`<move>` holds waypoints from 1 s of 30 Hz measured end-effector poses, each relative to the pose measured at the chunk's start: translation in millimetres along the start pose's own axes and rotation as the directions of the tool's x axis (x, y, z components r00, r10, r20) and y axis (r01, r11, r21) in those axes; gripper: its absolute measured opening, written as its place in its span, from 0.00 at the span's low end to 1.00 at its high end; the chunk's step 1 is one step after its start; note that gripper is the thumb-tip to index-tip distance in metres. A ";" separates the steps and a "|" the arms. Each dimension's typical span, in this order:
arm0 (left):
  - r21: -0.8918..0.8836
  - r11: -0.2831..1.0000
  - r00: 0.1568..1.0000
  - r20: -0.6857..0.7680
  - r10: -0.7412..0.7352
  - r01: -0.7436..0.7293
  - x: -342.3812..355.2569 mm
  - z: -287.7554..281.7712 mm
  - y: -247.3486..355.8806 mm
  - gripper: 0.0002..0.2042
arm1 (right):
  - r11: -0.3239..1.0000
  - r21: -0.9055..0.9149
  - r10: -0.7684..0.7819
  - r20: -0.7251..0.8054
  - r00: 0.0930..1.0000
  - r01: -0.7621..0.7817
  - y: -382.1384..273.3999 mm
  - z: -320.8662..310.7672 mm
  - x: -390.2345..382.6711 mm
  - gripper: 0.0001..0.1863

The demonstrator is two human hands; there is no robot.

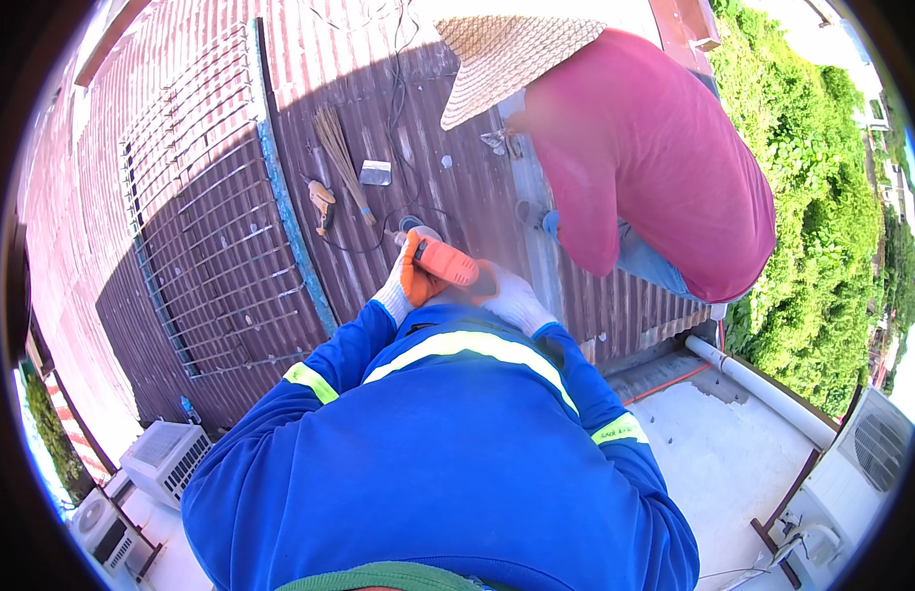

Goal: The person uses a corded drill to fasten a metal sheet onto a corrugated metal roof. They position the sheet, drill fasteners, and adjust the sheet while a coworker assists nearby.

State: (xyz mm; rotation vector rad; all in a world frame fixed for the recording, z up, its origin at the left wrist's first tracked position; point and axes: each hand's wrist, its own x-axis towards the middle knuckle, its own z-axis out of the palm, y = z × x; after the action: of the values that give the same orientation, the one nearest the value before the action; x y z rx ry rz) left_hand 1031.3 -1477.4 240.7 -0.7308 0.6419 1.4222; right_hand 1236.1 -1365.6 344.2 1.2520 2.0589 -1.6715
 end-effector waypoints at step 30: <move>0.051 0.998 0.999 -0.001 0.033 -0.033 0.5 2.3 3.1 0.29 | 1.000 0.006 0.009 0.008 1.000 -0.009 -6.0 -0.6 3.2 0.40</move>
State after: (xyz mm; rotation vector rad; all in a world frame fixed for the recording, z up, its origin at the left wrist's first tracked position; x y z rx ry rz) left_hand 1028.2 -1475.2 241.6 -0.6842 0.6924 1.4301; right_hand 1230.0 -1363.5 346.6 1.2531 2.0422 -1.6775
